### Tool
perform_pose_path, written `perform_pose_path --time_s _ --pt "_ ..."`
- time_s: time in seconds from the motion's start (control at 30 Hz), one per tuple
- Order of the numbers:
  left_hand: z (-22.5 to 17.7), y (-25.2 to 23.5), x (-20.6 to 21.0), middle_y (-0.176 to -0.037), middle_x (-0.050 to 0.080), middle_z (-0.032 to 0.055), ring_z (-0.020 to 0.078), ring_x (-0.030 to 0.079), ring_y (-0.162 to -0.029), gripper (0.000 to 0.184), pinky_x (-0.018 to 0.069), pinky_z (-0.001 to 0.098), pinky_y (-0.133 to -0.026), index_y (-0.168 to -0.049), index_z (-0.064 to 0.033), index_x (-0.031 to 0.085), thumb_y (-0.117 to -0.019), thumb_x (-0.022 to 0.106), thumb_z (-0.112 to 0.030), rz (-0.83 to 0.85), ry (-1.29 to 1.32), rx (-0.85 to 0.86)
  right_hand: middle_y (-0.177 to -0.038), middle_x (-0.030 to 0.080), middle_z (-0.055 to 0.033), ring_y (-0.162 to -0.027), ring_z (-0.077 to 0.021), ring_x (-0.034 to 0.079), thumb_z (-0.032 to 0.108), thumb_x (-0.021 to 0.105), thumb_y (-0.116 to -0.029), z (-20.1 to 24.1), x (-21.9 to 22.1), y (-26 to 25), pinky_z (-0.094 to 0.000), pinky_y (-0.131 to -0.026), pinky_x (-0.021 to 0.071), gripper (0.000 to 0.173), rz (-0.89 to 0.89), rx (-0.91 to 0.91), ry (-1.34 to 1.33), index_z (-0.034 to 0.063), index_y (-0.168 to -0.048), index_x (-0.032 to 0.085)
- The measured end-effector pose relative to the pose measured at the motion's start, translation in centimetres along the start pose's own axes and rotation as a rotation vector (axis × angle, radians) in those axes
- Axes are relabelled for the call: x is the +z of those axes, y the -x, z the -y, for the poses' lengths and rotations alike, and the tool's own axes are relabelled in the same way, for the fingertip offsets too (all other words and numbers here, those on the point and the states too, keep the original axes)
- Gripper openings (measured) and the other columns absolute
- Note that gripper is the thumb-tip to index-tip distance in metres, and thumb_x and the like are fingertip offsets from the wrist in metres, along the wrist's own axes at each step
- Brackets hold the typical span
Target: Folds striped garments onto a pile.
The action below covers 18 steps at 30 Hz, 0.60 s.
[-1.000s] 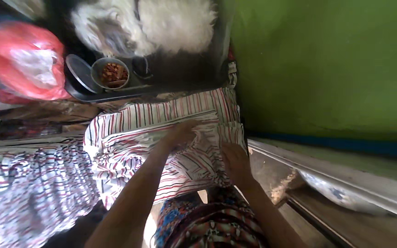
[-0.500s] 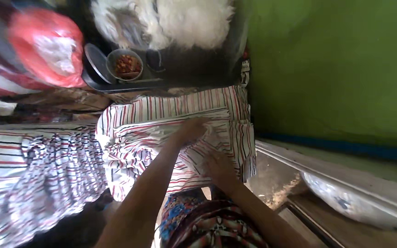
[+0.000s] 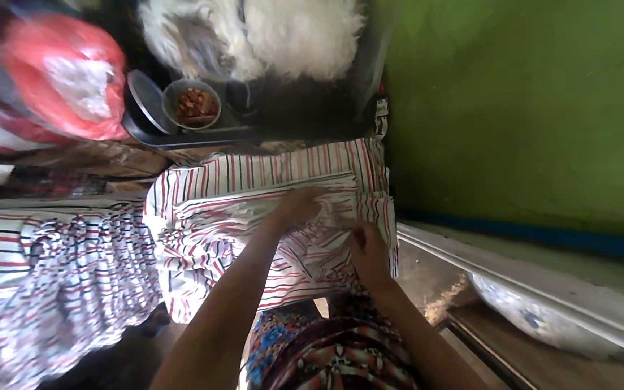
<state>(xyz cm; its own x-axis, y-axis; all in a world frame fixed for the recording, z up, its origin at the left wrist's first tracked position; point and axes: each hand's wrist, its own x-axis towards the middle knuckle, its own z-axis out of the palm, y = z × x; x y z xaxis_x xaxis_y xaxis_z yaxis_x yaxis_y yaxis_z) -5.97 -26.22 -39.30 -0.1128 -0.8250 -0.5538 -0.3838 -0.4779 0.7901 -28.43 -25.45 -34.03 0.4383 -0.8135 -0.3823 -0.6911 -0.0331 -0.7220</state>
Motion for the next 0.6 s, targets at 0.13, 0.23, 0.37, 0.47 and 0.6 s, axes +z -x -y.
perform_pose_path --time_s 0.13,0.23,0.37,0.47,0.6 --pt "0.0 0.0 -0.1 -0.139 0.060 0.0193 0.0324 0.057 -0.129 0.041 0.0426 0.0549 -0.109 -0.141 -0.0036 0.059 -0.0999 0.055 -0.003 0.009 -0.036 0.008 -0.099 0.075 -0.0198 -0.091 -0.0349 0.075 0.008 0.060 -0.0948 -1.1 1.2 2.4 -0.0472 -0.079 0.0613 0.020 -0.040 -0.482 0.296 -0.0030 -0.098 0.076" --pt "0.9 -0.2 0.4 -0.136 0.063 0.0197 0.0350 0.060 -0.125 0.039 0.0451 0.0579 -0.106 -0.138 -0.0034 0.062 -0.0992 0.057 -0.004 -0.026 -0.064 0.046 -0.116 0.074 -0.0186 -0.102 -0.0375 0.073 -0.004 0.063 -0.0890 -2.0 2.7 2.9 -0.0492 -0.082 0.0612 0.027 0.063 -0.551 0.395 0.0007 -0.112 0.076" --pt "0.5 0.1 0.4 -0.138 0.062 0.0183 0.0336 0.059 -0.126 0.040 0.0443 0.0571 -0.107 -0.138 -0.0042 0.062 -0.0982 0.058 -0.002 -0.037 -0.075 0.045 -0.123 0.070 -0.0212 -0.102 -0.0423 0.071 -0.006 0.065 -0.0885 -1.1 3.0 2.4 -0.0533 -0.076 0.0605 0.039 0.193 -0.481 0.501 0.0043 -0.126 0.071" --pt "0.8 -0.1 0.4 -0.138 0.062 0.0191 0.0346 0.059 -0.127 0.040 0.0440 0.0589 -0.106 -0.139 -0.0039 0.061 -0.0994 0.056 -0.004 -0.025 -0.070 0.038 -0.127 0.065 -0.0273 -0.113 -0.0458 0.065 0.005 0.054 -0.1011 1.7 -0.5 1.9 -0.0584 -0.092 0.0539 0.032 0.463 -0.194 0.487 -0.0021 -0.130 0.065" --pt "1.3 -0.1 0.4 -0.139 0.060 0.0203 0.0352 0.058 -0.127 0.040 0.0440 0.0576 -0.107 -0.140 -0.0027 0.059 -0.1003 0.057 -0.006 -0.019 -0.032 0.028 -0.111 0.066 -0.0314 -0.100 -0.0392 0.068 0.009 0.053 -0.1024 -1.4 -6.6 3.2 -0.0485 -0.091 0.0551 0.028 -0.024 0.044 0.178 -0.0149 -0.111 0.066"
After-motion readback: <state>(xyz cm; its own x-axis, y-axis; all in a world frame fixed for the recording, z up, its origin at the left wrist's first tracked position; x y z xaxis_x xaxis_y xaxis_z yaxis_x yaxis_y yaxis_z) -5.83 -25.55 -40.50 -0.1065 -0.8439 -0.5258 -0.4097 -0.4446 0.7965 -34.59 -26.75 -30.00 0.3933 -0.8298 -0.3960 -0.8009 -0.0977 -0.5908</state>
